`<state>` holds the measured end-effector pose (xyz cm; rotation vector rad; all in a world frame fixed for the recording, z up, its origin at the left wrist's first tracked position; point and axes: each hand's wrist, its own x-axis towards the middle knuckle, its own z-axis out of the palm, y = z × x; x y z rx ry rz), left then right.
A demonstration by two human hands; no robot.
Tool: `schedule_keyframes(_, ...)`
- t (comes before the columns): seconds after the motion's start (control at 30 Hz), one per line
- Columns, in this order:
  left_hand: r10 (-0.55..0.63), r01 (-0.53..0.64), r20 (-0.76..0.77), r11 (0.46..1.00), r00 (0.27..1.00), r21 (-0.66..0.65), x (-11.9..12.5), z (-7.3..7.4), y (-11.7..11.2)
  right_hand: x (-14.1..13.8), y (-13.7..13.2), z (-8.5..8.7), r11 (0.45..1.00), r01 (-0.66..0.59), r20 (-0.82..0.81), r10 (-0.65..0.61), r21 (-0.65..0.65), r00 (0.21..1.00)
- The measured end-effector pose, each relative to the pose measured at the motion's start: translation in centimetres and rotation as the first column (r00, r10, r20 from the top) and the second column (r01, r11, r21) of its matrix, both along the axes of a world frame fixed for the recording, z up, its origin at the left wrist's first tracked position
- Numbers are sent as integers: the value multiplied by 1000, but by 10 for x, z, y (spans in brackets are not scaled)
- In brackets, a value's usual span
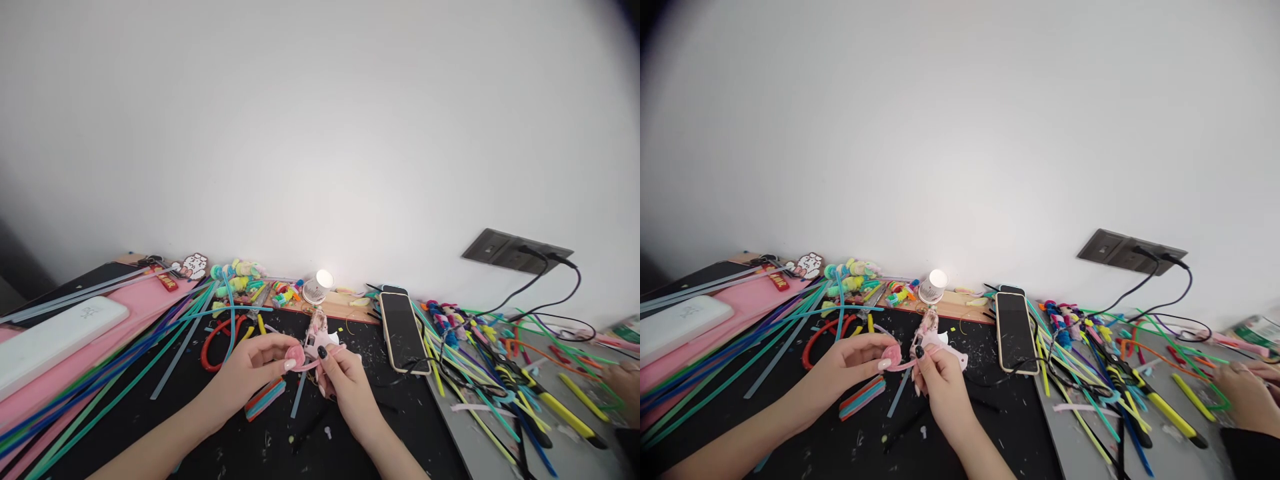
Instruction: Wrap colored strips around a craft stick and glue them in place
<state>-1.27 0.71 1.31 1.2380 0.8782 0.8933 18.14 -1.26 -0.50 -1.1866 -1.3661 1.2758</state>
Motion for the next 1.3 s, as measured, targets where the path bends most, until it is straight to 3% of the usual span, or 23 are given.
schedule_keyframes(0.3, 27, -26, 9, 999, 1000, -47, 2, -3, 1, 1, 0, 1, 1000, -12, 14, 12, 13, 1000)
schedule_keyframes(0.43, -30, 32, -56, 998, 998, 49, 4, -6, 0, 0, 0, 2, 999, 3, 38, -4, 33, 999)
schedule_keyframes(0.6, -9, 36, -148, 983, 989, 181, 5, -8, -2, 0, 0, 4, 999, -2, 63, 0, 39, 998)
schedule_keyframes(0.77, 31, 75, -341, 953, 940, 292, 4, -2, -6, -1, -1, 5, 999, -19, 69, 17, 34, 998)
schedule_keyframes(0.93, 29, 126, -423, 935, 905, 332, 5, 4, -10, -3, -2, 4, 998, -23, 94, 18, 61, 995)
schedule_keyframes(1.13, 1, 168, -450, 927, 893, 335, 7, 6, -13, -4, -6, 6, 983, -51, 251, 5, 176, 968)
schedule_keyframes(1.3, -19, 163, -464, 948, 886, 274, 8, 8, -17, -6, -11, 8, 917, -171, 426, 0, 362, 905)
